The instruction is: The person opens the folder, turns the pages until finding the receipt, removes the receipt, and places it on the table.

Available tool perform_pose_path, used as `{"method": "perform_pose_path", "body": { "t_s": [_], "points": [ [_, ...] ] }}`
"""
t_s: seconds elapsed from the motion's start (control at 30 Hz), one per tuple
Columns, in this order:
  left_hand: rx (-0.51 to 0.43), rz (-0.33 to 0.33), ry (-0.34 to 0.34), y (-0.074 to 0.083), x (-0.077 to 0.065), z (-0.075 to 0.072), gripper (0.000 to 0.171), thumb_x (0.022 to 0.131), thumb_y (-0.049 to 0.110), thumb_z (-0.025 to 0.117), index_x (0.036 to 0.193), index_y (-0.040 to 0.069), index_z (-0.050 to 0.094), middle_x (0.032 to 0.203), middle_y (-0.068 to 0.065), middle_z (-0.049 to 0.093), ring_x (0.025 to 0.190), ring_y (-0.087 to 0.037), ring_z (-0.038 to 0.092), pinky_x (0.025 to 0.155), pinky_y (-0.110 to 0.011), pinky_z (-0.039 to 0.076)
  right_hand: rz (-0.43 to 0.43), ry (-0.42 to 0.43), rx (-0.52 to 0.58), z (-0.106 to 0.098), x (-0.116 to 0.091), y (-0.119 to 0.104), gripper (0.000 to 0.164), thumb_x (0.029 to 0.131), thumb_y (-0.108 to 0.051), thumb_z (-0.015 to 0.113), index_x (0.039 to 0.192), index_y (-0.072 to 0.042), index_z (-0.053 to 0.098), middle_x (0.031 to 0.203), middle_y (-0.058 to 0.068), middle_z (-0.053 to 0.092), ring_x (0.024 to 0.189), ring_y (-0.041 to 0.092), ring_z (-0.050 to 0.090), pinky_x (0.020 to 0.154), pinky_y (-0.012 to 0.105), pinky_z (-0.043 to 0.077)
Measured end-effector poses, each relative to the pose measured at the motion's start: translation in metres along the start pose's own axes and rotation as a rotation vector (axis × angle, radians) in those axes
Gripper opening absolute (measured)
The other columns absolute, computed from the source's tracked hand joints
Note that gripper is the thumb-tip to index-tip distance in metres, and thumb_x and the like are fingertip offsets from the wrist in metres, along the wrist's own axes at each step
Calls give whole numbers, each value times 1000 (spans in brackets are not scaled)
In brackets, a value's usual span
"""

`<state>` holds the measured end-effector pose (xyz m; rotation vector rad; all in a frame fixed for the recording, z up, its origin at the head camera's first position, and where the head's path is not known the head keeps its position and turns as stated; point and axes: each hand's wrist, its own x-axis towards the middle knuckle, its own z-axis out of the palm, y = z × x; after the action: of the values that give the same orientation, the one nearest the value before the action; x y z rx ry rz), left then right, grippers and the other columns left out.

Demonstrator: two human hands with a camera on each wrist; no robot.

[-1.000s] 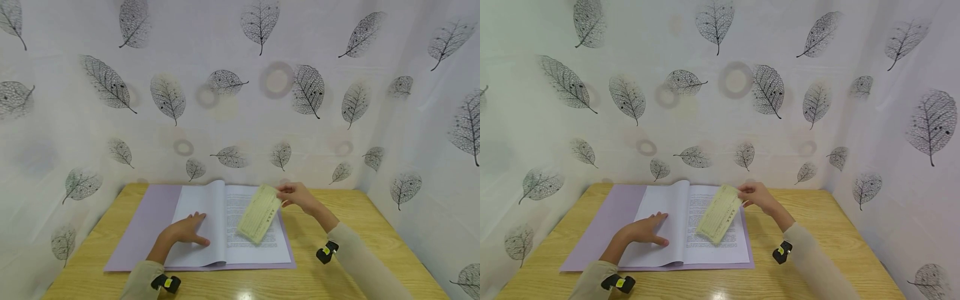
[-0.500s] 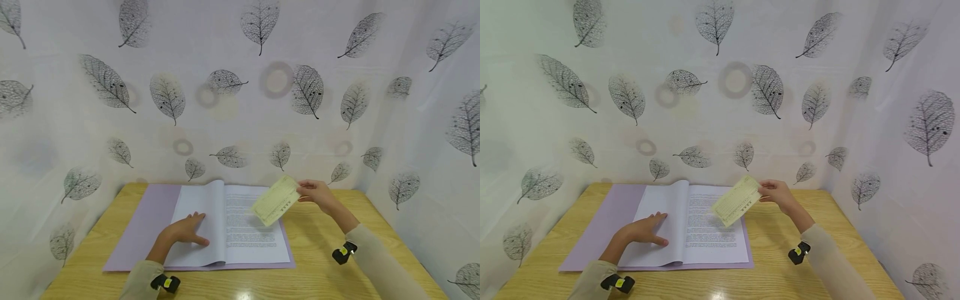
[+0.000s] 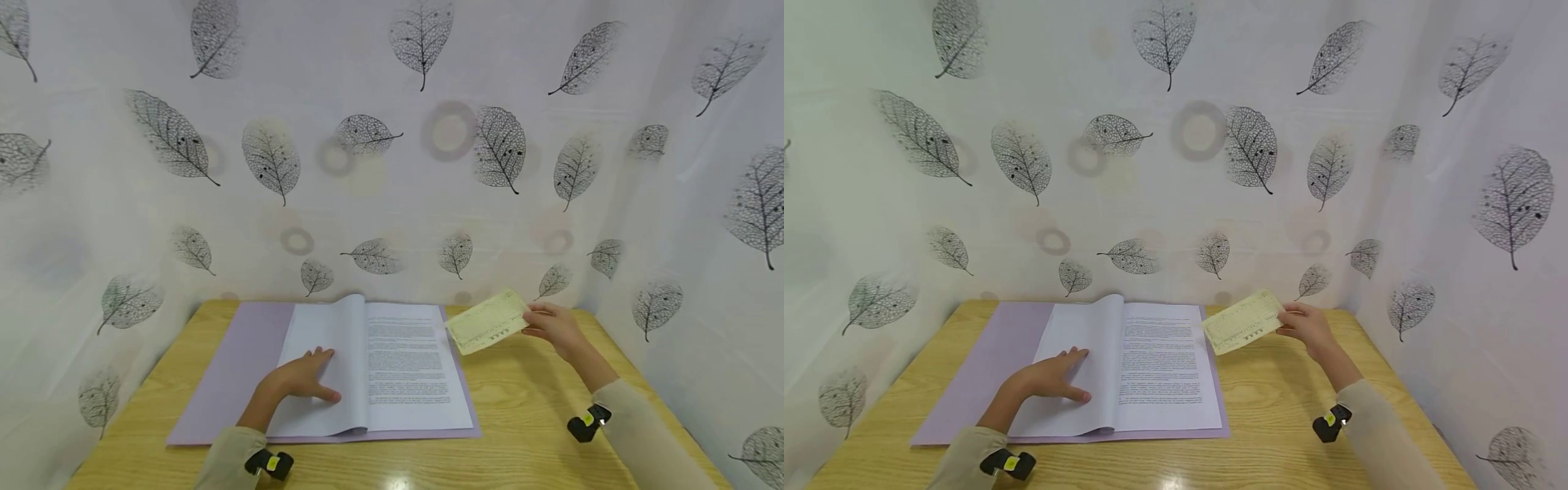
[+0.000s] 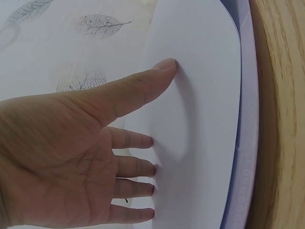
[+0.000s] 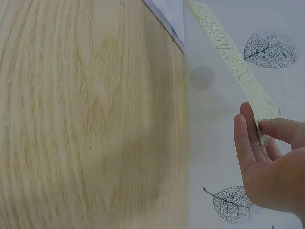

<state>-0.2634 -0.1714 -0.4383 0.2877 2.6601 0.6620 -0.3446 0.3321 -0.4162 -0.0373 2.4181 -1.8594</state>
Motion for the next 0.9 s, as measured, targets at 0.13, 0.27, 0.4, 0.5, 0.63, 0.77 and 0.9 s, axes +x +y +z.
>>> {"method": "perform_pose_path", "body": {
  "t_s": [0.13,0.27,0.4,0.5,0.63,0.77,0.9],
  "points": [
    [5,0,1,0,0,0,102,78,40,87,154,-5,35,162,-34,25,151,-54,22,123,-65,25,27,27,23,-10,-3,8,55,105,-11,56,146,18,34,98,-8,65,84,3,69,84,23,63],
    [4,5,4,-1,0,1,103,78,41,87,154,-5,35,162,-34,25,150,-55,22,123,-66,25,50,55,67,-19,-5,16,54,104,-9,58,144,19,36,94,-9,67,83,4,70,81,23,63],
    [-5,10,5,-2,0,1,103,79,41,87,155,-5,34,162,-35,24,150,-55,22,123,-66,24,86,79,102,-25,-6,22,51,103,-5,57,142,20,37,89,-7,68,79,6,72,77,22,63],
    [-16,12,4,-3,0,2,103,79,41,87,155,-5,34,162,-35,24,150,-55,21,123,-66,24,120,89,108,-29,-7,25,53,102,-3,56,143,22,33,88,-5,67,76,6,72,75,22,63],
    [-18,13,7,-3,0,4,103,79,41,87,155,-5,35,162,-35,24,150,-55,21,122,-66,24,139,98,100,-32,-10,29,54,102,-1,55,144,23,30,90,-4,65,75,6,71,75,23,63],
    [-11,15,12,-3,0,3,103,78,41,87,154,-5,35,161,-35,25,150,-55,22,122,-66,25,141,111,98,-33,-12,33,54,102,-1,55,144,23,30,89,-5,65,75,6,71,76,24,64],
    [-9,14,10,-3,0,1,103,79,41,87,154,-5,35,162,-35,25,150,-55,22,123,-65,25,145,127,95,-32,-12,36,54,102,-1,55,145,23,31,88,-6,65,74,6,71,76,24,64]
  ]
}}
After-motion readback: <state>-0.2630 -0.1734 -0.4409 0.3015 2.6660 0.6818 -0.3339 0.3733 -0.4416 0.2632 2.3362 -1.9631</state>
